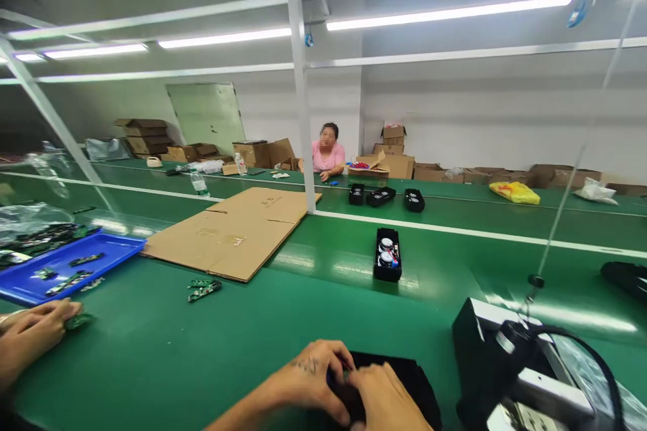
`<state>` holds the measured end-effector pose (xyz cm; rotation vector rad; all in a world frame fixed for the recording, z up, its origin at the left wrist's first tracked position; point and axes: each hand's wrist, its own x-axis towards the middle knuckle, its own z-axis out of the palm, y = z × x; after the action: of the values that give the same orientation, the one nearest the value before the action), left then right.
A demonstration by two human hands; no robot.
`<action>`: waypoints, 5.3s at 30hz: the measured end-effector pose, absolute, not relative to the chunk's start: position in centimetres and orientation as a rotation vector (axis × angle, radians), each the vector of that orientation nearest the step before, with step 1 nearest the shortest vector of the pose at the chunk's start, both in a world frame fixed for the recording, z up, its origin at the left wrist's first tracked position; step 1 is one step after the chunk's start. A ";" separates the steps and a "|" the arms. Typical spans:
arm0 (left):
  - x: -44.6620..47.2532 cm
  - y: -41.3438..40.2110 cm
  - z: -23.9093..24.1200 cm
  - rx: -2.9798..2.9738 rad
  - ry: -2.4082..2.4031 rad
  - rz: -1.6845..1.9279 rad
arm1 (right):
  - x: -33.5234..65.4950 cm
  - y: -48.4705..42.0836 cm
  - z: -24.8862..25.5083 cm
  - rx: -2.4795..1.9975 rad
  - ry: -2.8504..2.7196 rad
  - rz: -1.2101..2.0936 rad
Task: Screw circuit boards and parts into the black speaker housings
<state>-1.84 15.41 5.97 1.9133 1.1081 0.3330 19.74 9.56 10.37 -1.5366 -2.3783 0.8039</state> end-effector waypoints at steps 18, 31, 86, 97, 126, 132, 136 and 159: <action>-1.5 18.3 9.1 1.892 1.031 0.104 | 20.0 13.3 12.2 -1.607 -2.365 1.024; -1.4 18.4 9.1 1.879 0.907 0.099 | 19.1 12.2 13.0 -1.665 -2.415 0.881; -1.3 9.9 1.5 2.850 0.818 0.760 | 36.2 6.1 16.1 -1.242 -0.769 -0.022; -1.2 9.8 1.4 2.773 0.793 0.810 | 36.5 5.6 14.5 -1.276 -0.832 0.111; -1.1 9.4 2.2 2.725 0.797 0.728 | 36.1 4.5 16.2 -1.046 -0.713 0.099; -1.3 9.4 2.7 2.746 0.774 0.719 | 37.0 5.0 14.4 -1.198 -0.796 0.199; -1.2 9.5 2.1 2.734 0.776 0.715 | 36.1 3.7 13.6 -1.337 -0.935 0.456; -1.1 8.7 2.9 2.690 0.868 0.571 | 23.4 1.1 15.4 -0.642 -0.991 0.999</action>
<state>-1.11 8.66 2.85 2.6900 0.8680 0.5705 23.40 1.08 15.44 -0.6423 -0.9907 0.9991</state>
